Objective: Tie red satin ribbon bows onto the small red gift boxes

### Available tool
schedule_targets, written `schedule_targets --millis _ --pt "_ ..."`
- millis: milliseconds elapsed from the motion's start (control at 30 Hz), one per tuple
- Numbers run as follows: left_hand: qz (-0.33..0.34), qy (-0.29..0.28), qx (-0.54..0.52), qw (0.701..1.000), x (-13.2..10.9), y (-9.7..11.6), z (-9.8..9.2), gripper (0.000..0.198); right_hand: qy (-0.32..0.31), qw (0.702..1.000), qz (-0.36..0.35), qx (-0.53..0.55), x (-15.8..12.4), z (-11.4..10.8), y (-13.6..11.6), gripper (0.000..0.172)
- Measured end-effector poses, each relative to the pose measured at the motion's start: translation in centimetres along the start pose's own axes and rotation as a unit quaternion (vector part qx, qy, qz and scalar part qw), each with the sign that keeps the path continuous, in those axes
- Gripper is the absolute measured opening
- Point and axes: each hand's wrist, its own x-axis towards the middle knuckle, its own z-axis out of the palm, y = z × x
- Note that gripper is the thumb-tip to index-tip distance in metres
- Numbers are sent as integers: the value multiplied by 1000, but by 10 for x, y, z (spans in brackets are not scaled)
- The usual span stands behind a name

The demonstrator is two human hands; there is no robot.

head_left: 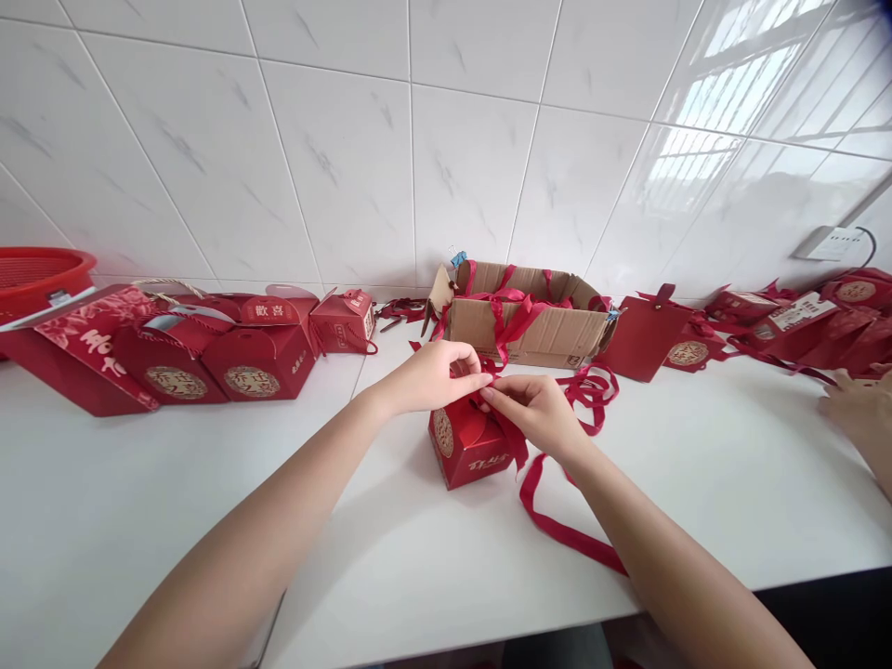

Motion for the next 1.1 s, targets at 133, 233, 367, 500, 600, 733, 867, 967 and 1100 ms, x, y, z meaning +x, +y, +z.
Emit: schedule_targets --millis 133,233,367,500,600,733,867,967,1100 --pt "-20 -13 -83 996 4 -7 1 25 16 999 3 35 0 1 3 28" --pt "-22 -28 -133 990 6 -12 0 21 29 996 0 90 1 3 6 25" --pt "5 -48 -157 986 5 -12 0 19 56 992 -6 116 2 4 12 33" --pt "49 -68 -164 983 5 -11 4 18 47 994 -33 97 3 5 16 29" --pt "59 -73 -162 982 4 -11 7 20 50 996 -37 71 3 5 17 27" --pt "65 -57 -146 986 3 -10 8 22 51 995 -37 76 4 5 19 25" --pt "73 -38 -148 986 3 -11 10 26 64 996 -52 38 3 6 21 24" --pt "65 -21 -157 985 4 -11 10 29 94 994 -52 -31 2 6 21 26" --pt "62 -1 -153 986 5 -12 13 26 128 981 -101 -107 2 6 20 22"
